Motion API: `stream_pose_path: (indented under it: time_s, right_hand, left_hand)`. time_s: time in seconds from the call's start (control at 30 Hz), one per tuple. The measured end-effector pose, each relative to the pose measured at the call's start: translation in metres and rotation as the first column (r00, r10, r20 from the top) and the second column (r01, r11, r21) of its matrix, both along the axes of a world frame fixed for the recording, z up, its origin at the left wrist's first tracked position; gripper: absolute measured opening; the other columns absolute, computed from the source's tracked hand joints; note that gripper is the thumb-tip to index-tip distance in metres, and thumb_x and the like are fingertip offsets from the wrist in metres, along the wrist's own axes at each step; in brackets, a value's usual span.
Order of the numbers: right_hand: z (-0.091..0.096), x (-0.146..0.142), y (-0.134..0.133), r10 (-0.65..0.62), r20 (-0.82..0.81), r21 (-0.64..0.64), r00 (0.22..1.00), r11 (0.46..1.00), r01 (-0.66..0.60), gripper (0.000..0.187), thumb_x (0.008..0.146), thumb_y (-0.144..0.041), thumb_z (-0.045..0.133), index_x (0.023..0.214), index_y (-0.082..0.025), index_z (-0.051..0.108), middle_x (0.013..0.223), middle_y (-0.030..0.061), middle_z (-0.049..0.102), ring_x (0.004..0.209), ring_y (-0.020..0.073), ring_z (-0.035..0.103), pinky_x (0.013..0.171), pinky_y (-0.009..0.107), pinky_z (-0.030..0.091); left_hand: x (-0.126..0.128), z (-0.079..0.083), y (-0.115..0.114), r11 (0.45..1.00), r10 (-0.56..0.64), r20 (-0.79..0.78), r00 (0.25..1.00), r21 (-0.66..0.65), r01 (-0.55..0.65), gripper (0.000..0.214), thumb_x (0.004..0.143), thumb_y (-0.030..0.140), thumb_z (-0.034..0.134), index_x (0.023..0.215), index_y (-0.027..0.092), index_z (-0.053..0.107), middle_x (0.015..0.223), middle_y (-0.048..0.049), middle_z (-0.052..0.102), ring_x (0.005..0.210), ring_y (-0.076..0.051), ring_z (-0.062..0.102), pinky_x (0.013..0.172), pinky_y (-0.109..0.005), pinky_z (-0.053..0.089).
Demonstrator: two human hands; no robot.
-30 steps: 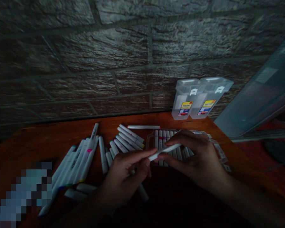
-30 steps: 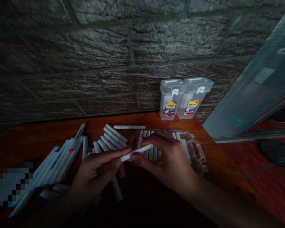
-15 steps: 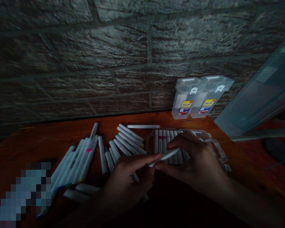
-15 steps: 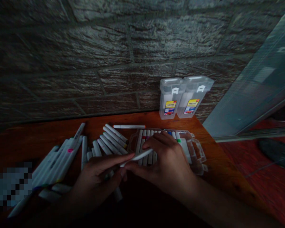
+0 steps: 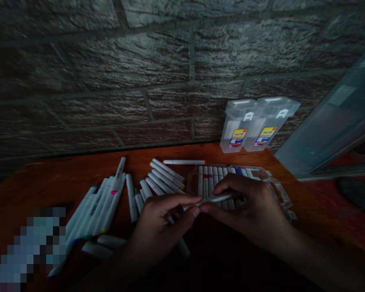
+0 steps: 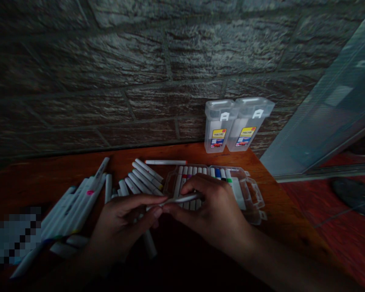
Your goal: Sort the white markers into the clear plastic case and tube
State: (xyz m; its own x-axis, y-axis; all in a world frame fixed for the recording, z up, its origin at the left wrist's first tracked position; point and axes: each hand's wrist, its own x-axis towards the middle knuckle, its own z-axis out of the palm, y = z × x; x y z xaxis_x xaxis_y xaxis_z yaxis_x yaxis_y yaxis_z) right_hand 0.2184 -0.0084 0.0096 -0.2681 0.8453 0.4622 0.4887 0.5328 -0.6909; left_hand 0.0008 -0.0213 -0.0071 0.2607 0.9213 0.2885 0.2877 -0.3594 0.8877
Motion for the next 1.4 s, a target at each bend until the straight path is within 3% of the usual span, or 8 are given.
stream_pose_path:
  time_s: [0.2, 0.37, 0.5, 0.7, 1.0, 1.17, 1.4]
  right_hand:
    - [0.0002, -0.0020, 0.0007, 0.022, -0.064, -0.085, 0.998, 0.996, -0.028, 0.013, 0.080, -0.023, 0.085, 0.080, -0.021, 0.072, 0.071, -0.0029, 0.073, 0.062, 0.0133, 0.065, 0.056, 0.023, 0.047]
    - [-0.0001, -0.0035, 0.0024, 0.061, -0.158, -0.192, 0.986, 0.977, -0.091, 0.010, 0.081, -0.020, 0.084, 0.080, -0.020, 0.074, 0.071, -0.0033, 0.074, 0.063, 0.0119, 0.067, 0.057, 0.020, 0.050]
    - [-0.0020, -0.0019, 0.0044, 0.074, -0.231, -0.277, 0.970, 0.951, -0.138, 0.010, 0.081, -0.024, 0.084, 0.085, -0.020, 0.076, 0.075, -0.0023, 0.076, 0.066, 0.0121, 0.069, 0.060, 0.020, 0.052]
    - [-0.0020, -0.0022, 0.0055, 0.078, -0.336, -0.377, 0.939, 0.902, -0.210, 0.008, 0.082, -0.025, 0.082, 0.086, -0.018, 0.078, 0.076, 0.0004, 0.077, 0.065, 0.0131, 0.070, 0.060, 0.021, 0.055]
    - [-0.0018, -0.0016, 0.0051, 0.113, -0.381, -0.406, 0.918, 0.871, -0.276, 0.006, 0.083, -0.023, 0.081, 0.088, -0.020, 0.081, 0.076, -0.0005, 0.078, 0.064, 0.0115, 0.068, 0.059, 0.020, 0.053]
    - [-0.0017, -0.0015, 0.0043, 0.129, -0.424, -0.401, 0.896, 0.861, -0.314, 0.006, 0.084, -0.020, 0.080, 0.090, -0.020, 0.081, 0.062, -0.0039, 0.068, 0.053, 0.0077, 0.057, 0.050, 0.017, 0.047]
    - [-0.0017, -0.0037, 0.0009, 0.115, -0.490, -0.470, 0.864, 0.800, -0.373, 0.009, 0.084, -0.024, 0.081, 0.090, -0.018, 0.078, 0.063, -0.0015, 0.069, 0.052, 0.0089, 0.061, 0.050, 0.018, 0.051]
  left_hand:
    - [0.0015, 0.0010, 0.0045, 0.997, 0.045, 0.114, 0.992, -0.069, -0.037, 0.012, 0.082, 0.016, 0.078, 0.092, 0.020, 0.082, 0.067, 0.0001, 0.077, 0.051, -0.012, 0.066, 0.046, -0.019, 0.050]
    - [-0.0016, -0.0014, 0.0057, 0.988, 0.079, 0.104, 0.991, -0.138, -0.065, 0.010, 0.082, 0.022, 0.080, 0.092, 0.019, 0.081, 0.063, -0.0005, 0.075, 0.049, -0.012, 0.065, 0.044, -0.019, 0.048]
    - [-0.0026, 0.0020, 0.0053, 0.972, 0.075, 0.165, 0.983, -0.231, -0.035, 0.006, 0.086, 0.024, 0.076, 0.088, 0.019, 0.079, 0.063, 0.0002, 0.074, 0.054, -0.012, 0.068, 0.050, -0.018, 0.052]
    - [-0.0018, 0.0059, 0.0062, 0.965, 0.051, 0.202, 0.978, -0.262, 0.004, 0.005, 0.086, 0.022, 0.074, 0.086, 0.017, 0.075, 0.062, 0.0007, 0.071, 0.053, -0.011, 0.068, 0.050, -0.017, 0.051]
    - [-0.0004, 0.0061, 0.0063, 0.961, 0.065, 0.188, 0.980, -0.277, -0.011, 0.012, 0.082, 0.027, 0.079, 0.083, 0.016, 0.074, 0.070, -0.0017, 0.071, 0.054, -0.012, 0.065, 0.049, -0.019, 0.052]
    - [-0.0011, 0.0081, 0.0064, 0.957, 0.084, 0.185, 0.979, -0.288, -0.027, 0.015, 0.080, 0.028, 0.080, 0.078, 0.016, 0.071, 0.063, -0.0003, 0.069, 0.053, -0.012, 0.063, 0.048, -0.018, 0.050]
    - [-0.0024, 0.0056, 0.0064, 0.966, 0.075, 0.165, 0.983, -0.257, -0.031, 0.014, 0.078, 0.027, 0.083, 0.077, 0.017, 0.073, 0.065, -0.0005, 0.070, 0.054, -0.012, 0.064, 0.049, -0.018, 0.052]
